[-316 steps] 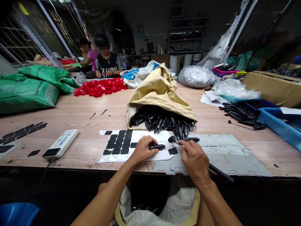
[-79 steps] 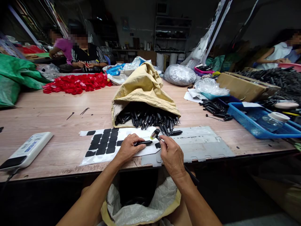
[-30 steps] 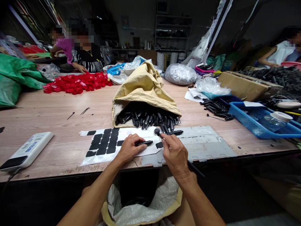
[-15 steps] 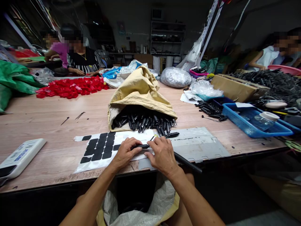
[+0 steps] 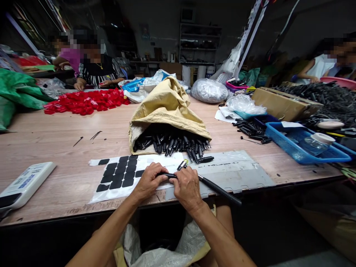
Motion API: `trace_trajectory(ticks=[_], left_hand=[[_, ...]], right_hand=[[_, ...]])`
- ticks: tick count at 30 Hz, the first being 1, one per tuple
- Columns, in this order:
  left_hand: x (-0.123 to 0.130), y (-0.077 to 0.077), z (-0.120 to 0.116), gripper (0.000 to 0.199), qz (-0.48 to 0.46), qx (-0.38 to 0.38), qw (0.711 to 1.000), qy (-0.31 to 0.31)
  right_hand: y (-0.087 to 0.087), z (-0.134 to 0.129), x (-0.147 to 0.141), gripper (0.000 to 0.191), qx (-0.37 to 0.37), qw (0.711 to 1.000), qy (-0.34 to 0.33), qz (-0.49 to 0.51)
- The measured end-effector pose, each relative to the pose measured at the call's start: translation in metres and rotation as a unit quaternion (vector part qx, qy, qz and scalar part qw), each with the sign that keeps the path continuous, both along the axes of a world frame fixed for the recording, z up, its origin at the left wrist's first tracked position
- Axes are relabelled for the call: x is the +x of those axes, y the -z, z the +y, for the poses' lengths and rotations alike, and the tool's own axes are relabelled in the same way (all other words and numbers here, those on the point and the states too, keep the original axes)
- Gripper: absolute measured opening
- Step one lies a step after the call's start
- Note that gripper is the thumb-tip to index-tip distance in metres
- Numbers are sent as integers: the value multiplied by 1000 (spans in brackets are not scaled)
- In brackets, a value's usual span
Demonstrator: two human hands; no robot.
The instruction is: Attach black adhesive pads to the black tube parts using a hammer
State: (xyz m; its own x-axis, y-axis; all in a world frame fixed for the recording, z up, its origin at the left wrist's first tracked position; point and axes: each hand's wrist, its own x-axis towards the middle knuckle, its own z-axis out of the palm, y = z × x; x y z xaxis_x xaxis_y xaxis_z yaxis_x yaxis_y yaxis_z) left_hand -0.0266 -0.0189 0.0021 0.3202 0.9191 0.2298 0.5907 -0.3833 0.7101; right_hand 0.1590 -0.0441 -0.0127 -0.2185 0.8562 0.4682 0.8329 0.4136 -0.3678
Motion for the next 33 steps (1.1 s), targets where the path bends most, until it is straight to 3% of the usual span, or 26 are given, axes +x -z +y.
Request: trace_trajectory(ticks=[6,11,19,33], left_hand=[[0,-3,-1,14,-10,-7,1000,1],[-1,-3,-1,28,8,-15,1000,2],[2,-1,2,49,45,-13,999,-20],[1,-1,1,51,13,-26,999,-19]], right_hand=[[-9,2,6,8,-21,1000,-17,15],[-17,-1,20,26,-14,999,-34,28],[-9,-4,52,26,35,994,99,-38],[-3,-2,44,15,32,982,161,-89]])
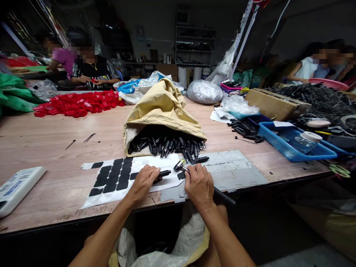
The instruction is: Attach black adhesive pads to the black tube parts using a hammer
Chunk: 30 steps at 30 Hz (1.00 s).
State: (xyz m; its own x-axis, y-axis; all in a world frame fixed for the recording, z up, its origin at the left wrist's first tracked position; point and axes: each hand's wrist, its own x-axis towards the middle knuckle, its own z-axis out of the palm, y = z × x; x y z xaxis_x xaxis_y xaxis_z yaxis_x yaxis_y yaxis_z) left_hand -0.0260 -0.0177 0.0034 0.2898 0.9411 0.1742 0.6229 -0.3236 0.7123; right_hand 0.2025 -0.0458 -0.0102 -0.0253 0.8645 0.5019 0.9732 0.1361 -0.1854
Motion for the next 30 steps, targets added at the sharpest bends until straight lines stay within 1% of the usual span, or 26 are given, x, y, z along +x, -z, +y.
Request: trace_trajectory(ticks=[2,4,6,8,9,10,11,13,15,16,17,18,19,21,22,23,24,25,26,28,29,30], left_hand=[[1,-6,-3,47,-7,18,1000,-8],[1,-16,-15,41,-12,40,999,-6],[0,-25,-37,34,-1,45,999,20],[-1,-28,-67,29,28,13,997,68],[-2,-24,-82,29,46,-15,995,92],[-2,-18,-96,29,66,-47,991,111],[-2,-9,-109,30,89,-79,986,120],[-2,14,-128,28,148,-133,974,111],[-1,31,-137,18,204,-166,961,85],[0,34,-138,15,219,-175,957,79],[2,31,-137,14,221,-184,954,84],[4,24,-134,13,207,-192,954,98],[7,14,-129,12,180,-196,957,118],[16,-15,-108,16,111,-185,965,149],[23,-29,-93,20,83,-164,972,145],[30,-41,-75,24,68,-130,981,124],[40,-51,-55,26,59,-93,991,82],[50,-57,-33,27,53,-58,996,33],[60,-60,-11,29,60,-38,997,-13],[82,-58,31,33,109,-43,988,-100],[91,-55,48,34,137,-61,980,-130],[100,-52,63,35,158,-78,973,-148]], right_hand=[[0,0,0,14,-2,1000,5,-1],[0,-1,-1,14,0,1000,7,-2],[0,0,-1,14,2,1000,6,-4],[0,0,-1,14,2,1000,4,-8],[1,0,0,14,2,1000,4,-10],[1,1,0,14,1,1000,3,-12],[0,1,0,14,0,1000,2,-13],[0,1,-1,14,0,1000,0,-12],[-1,1,-1,14,1,1000,-1,-10],[-1,1,-1,14,1,1000,-1,-10],[-1,0,-1,14,2,1000,-1,-9],[-2,0,-2,14,2,1000,-1,-9],[-2,-1,-2,14,2,1000,-2,-9],[-2,-2,-1,13,0,1000,-5,-8],[-2,-2,-1,13,0,1000,-8,-7],[-2,-3,-1,12,0,1000,-13,-6],[-2,-3,-1,12,0,1000,-18,-5],[-2,-4,0,11,0,1000,-24,-4],[-2,-4,0,11,0,1000,-28,-4],[-2,-4,0,11,2,999,-32,-2],[-2,-4,0,11,2,999,-32,-1],[-2,-4,0,12,2,999,-32,0]])
